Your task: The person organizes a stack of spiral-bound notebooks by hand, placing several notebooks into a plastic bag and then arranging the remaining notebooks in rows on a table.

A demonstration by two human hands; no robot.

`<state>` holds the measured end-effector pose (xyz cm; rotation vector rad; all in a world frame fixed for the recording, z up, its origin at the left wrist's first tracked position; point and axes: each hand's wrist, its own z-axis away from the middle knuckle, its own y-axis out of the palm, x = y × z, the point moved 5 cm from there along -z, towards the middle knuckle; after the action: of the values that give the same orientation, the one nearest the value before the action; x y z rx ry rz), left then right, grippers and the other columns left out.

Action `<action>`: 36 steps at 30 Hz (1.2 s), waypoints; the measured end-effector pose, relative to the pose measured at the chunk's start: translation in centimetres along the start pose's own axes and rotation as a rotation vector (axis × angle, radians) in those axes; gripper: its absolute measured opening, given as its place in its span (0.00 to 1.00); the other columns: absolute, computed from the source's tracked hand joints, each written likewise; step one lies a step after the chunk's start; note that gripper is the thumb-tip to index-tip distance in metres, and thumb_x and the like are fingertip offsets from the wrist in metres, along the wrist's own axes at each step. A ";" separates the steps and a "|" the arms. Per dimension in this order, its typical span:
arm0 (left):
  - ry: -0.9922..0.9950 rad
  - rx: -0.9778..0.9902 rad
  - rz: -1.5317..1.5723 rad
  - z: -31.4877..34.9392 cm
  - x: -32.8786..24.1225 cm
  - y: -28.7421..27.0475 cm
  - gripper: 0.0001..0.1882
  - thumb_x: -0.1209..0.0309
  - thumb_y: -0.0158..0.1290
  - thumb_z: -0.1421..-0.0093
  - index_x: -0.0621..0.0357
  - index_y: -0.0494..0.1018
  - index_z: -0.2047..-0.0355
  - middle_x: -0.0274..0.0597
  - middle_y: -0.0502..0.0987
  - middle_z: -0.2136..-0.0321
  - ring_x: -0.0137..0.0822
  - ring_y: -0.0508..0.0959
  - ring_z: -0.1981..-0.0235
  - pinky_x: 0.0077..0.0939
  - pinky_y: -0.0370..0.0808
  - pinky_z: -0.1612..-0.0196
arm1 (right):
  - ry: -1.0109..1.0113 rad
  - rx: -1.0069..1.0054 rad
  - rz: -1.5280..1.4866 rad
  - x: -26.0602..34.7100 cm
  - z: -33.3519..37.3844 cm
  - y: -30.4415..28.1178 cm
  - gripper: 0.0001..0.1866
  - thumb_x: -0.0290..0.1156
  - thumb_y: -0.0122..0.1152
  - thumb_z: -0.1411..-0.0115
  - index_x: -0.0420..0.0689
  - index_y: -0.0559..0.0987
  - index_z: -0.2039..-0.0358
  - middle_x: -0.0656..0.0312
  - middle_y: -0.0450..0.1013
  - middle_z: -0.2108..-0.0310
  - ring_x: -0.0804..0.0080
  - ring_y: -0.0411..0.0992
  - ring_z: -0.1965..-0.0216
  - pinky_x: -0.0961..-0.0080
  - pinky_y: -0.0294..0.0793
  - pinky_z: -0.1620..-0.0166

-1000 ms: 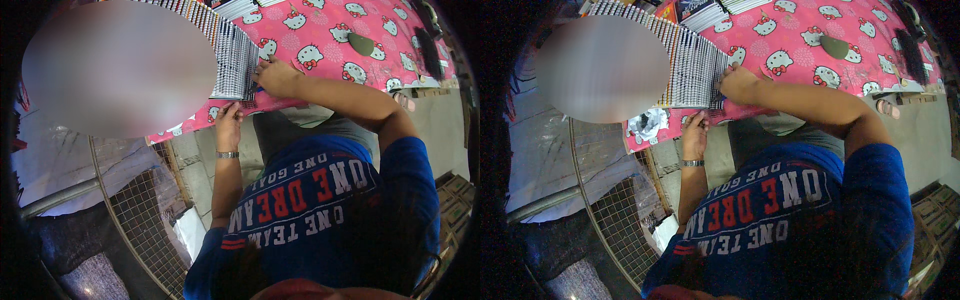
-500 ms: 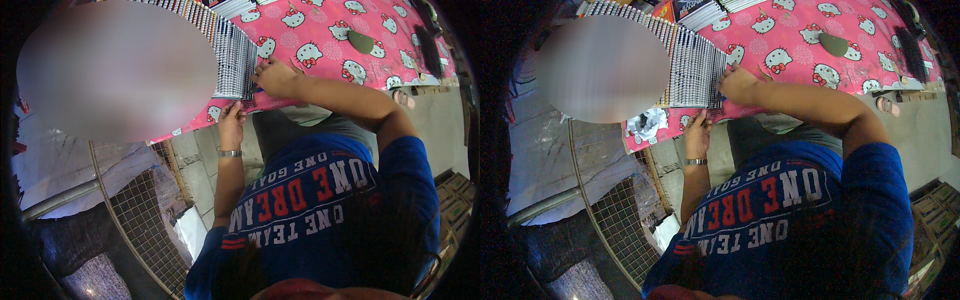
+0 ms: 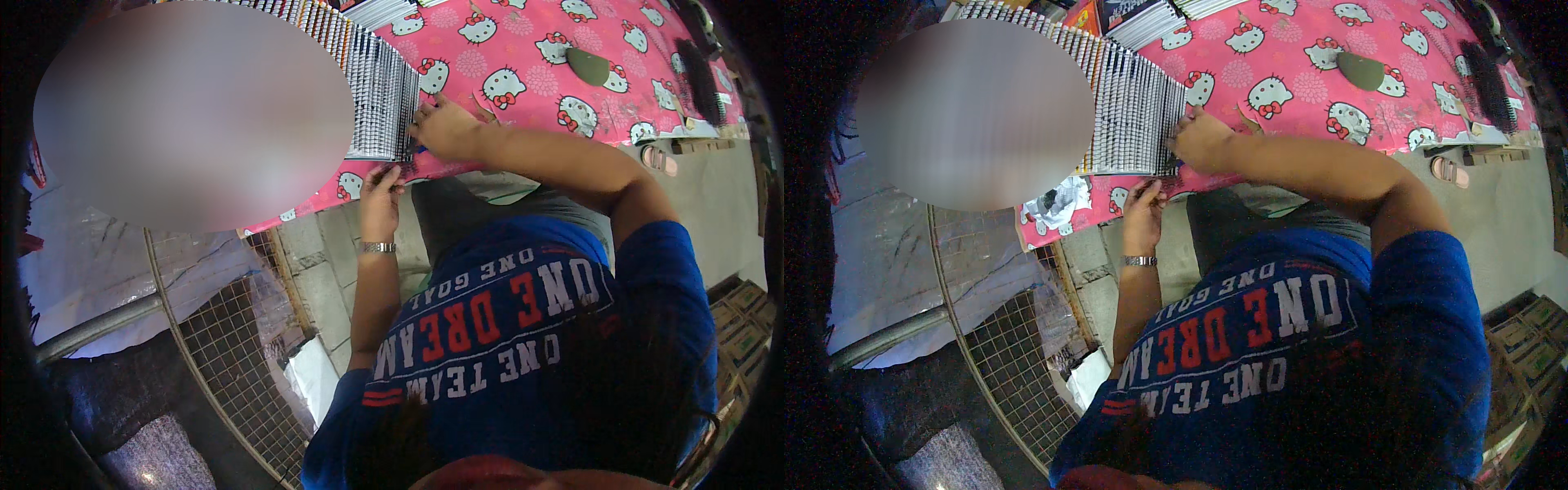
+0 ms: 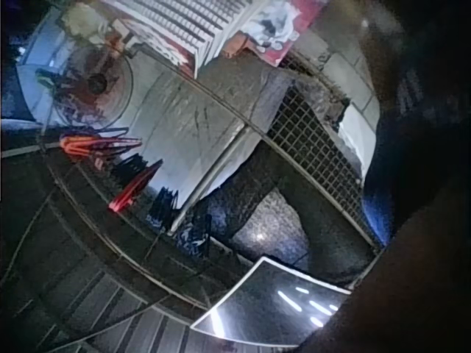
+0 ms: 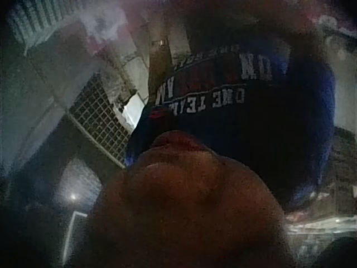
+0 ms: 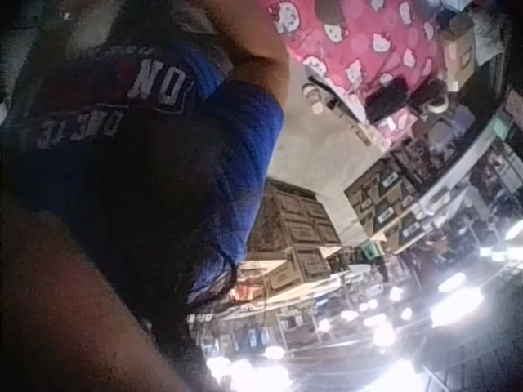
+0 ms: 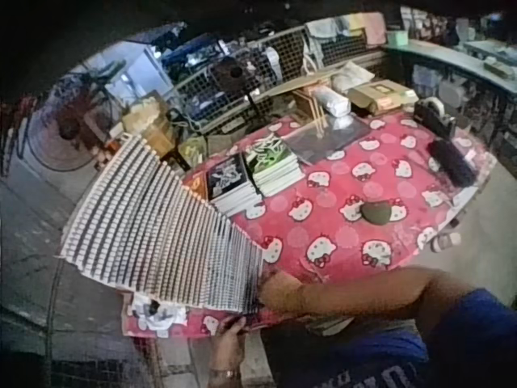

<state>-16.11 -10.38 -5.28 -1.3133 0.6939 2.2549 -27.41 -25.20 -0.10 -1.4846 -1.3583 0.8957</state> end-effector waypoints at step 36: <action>0.085 0.020 -0.168 -2.0 2.8 -0.4 0.12 0.76 0.59 0.49 0.59 0.69 0.66 0.37 0.75 0.74 0.28 0.73 0.80 0.21 0.68 0.76 | 0.151 0.446 -0.171 0.1 -0.2 2.3 0.11 0.31 0.50 0.47 0.45 0.80 0.67 0.56 0.77 0.70 0.59 0.76 0.66 0.61 0.74 0.62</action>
<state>-15.85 -10.98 -8.65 -1.4092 0.6093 2.0649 -26.47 -25.07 -2.23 -1.0551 -1.0700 0.8874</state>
